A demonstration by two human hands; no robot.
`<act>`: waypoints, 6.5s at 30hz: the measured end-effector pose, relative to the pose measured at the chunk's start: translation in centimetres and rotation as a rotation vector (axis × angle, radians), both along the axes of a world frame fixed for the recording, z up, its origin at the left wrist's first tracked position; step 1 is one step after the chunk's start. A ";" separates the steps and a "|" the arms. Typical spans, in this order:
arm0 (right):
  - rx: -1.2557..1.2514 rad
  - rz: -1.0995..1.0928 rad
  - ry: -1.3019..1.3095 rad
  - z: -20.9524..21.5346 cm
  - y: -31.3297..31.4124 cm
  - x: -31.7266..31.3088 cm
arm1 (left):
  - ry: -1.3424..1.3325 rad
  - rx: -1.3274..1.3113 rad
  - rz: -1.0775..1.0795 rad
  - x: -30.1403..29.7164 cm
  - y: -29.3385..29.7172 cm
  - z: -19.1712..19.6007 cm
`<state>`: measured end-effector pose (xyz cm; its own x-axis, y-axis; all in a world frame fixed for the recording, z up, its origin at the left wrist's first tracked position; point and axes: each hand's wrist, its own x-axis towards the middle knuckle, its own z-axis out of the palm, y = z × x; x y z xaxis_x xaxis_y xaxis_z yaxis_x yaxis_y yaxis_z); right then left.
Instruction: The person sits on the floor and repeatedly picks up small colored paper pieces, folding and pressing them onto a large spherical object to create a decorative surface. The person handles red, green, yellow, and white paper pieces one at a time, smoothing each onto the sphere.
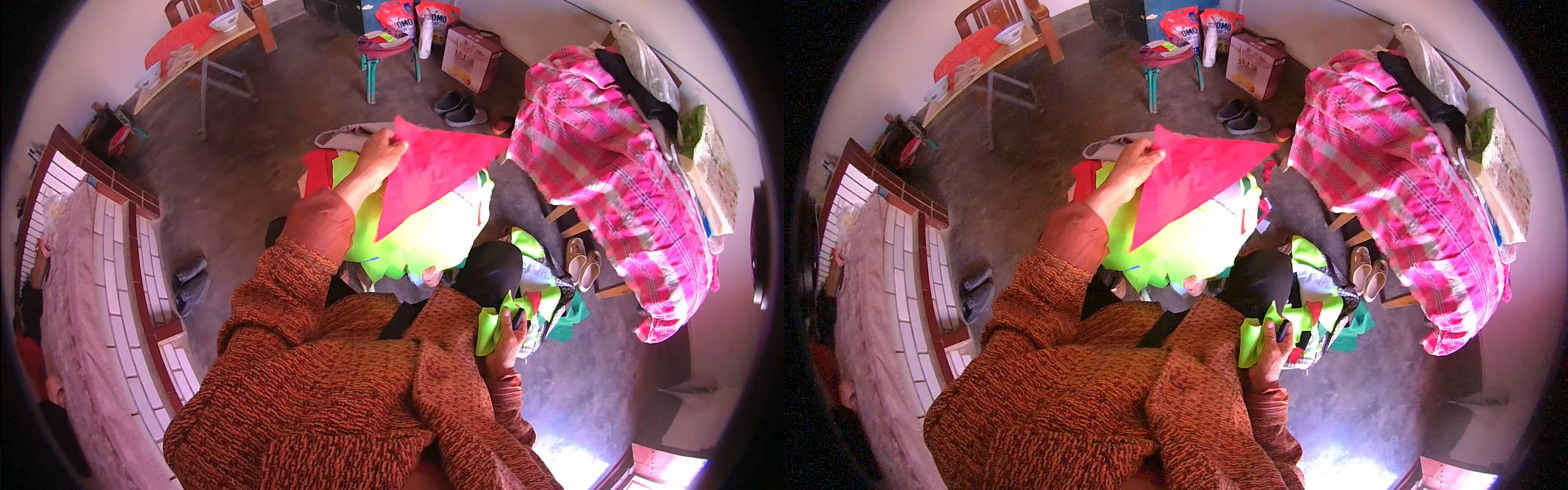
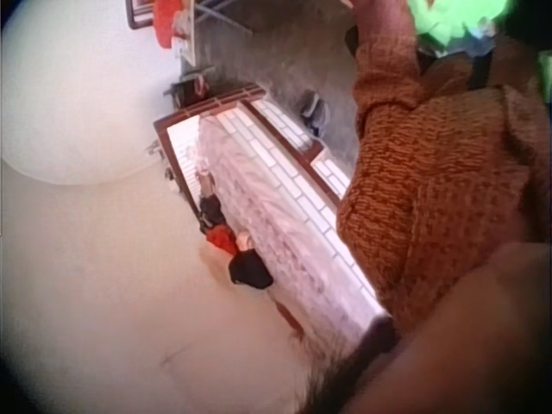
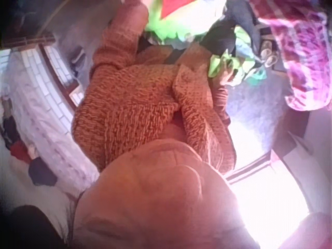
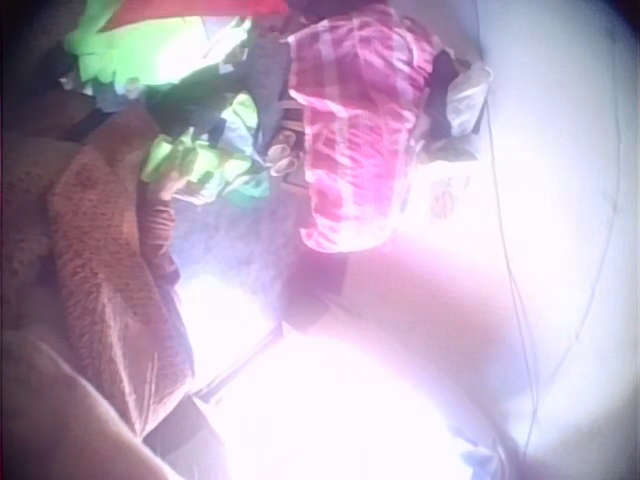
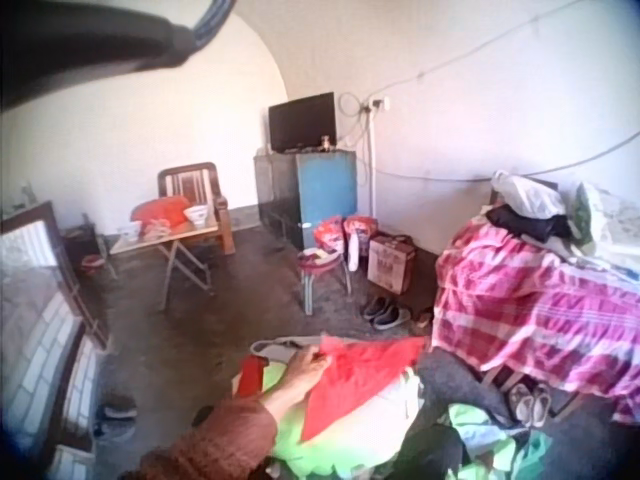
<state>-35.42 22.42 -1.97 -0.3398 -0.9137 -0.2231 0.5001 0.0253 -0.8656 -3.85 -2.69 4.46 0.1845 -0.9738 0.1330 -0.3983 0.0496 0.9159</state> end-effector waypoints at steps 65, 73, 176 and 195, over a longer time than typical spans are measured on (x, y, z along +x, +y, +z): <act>0.073 0.273 -0.325 0.3 0.1 0.4 | 0.251 0.010 -0.869 -13.5 19.3 -4.4; 0.015 0.219 -0.316 0.9 0.0 1.0 | 0.098 0.058 -0.853 -13.2 19.3 -4.2; 0.057 0.335 0.349 8.8 -20.0 0.5 | 0.581 0.079 -0.189 19.4 4.1 2.0; -0.106 0.288 -0.734 -0.5 -15.3 -3.7 | -0.479 -0.453 -0.242 5.2 3.5 0.8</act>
<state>-39.15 7.14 -2.47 0.1128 -0.9722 -0.2051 0.9301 0.1759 -0.3224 1.32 0.78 5.24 -0.2103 -0.8097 0.5479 -0.6823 0.5229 0.5109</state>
